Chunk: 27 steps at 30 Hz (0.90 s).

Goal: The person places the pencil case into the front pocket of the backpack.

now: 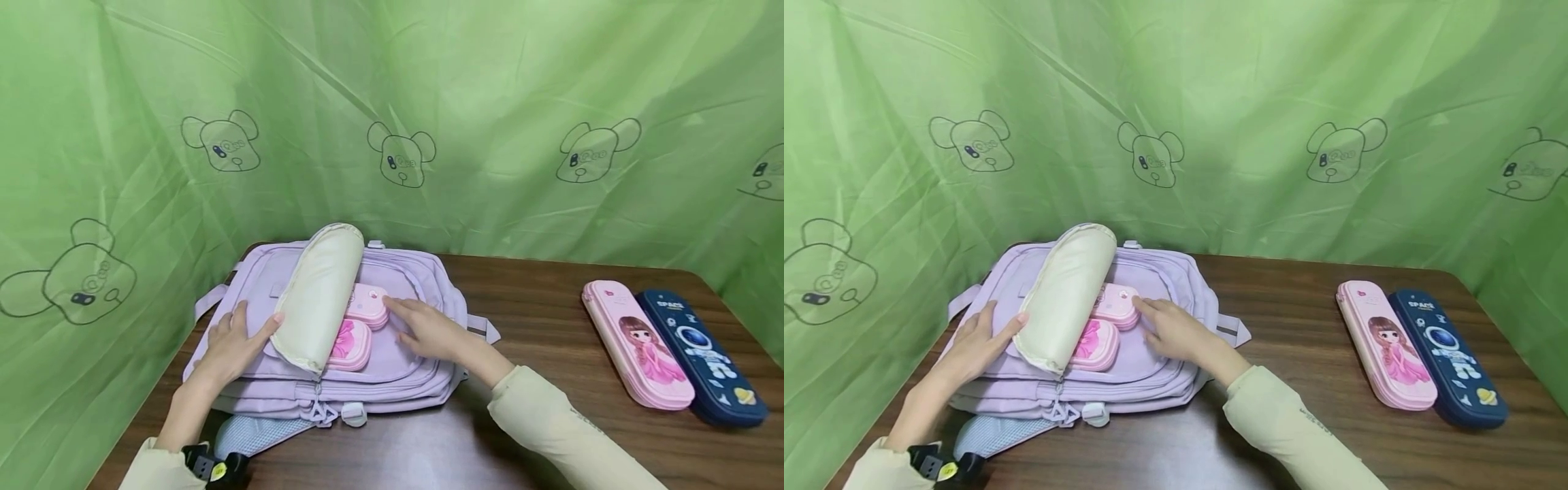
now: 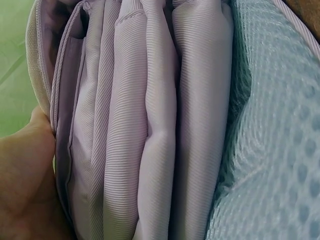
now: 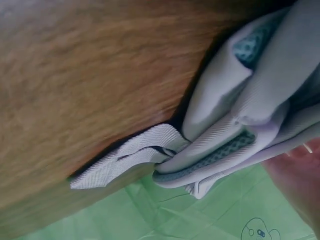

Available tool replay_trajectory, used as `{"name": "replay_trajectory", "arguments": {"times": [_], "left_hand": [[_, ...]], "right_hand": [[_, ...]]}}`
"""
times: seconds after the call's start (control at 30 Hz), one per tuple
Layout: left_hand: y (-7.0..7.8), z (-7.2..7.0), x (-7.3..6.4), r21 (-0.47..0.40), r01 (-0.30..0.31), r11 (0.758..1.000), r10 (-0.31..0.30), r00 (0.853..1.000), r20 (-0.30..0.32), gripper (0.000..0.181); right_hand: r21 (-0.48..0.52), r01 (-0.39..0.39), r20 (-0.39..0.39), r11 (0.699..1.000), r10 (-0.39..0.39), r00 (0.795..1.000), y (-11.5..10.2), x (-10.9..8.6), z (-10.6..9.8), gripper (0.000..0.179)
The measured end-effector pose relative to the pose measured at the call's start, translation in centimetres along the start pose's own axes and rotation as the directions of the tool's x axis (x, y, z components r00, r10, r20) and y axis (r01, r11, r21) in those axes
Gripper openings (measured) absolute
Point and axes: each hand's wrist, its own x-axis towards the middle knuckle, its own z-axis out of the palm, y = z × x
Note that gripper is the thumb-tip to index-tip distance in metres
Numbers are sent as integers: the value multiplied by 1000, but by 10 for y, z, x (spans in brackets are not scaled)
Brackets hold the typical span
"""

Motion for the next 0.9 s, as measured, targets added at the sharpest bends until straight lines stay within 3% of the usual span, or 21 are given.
{"name": "replay_trajectory", "arguments": {"times": [0.13, 0.33, 0.47, 0.73, 0.9], "left_hand": [[-1, -1, -2, 1, 8, 1000, -8, 1000, 5, 105], [-3, -1, -2, 3, 1, 1000, -1, 1000, 3, 104], [-4, 0, -2, 6, 5, 1000, -5, 1000, -5, 104], [1, 1, 2, 7, -3, 1000, 3, 1000, -7, 105], [1, 2, 3, 20, 6, 1000, -6, 1000, -1, 105]], "right_hand": [[-27, 24, 28, 999, -23, 999, 0, 1, 1, 68], [-223, 47, 80, 974, -30, 996, -4, 4, 4, 84], [-301, 34, 82, 953, -9, 997, -4, 6, 4, 88], [-351, 19, 37, 936, -7, 999, -3, 0, 7, 78], [-254, 10, 33, 967, -2, 999, -2, -2, 10, 83]]}}
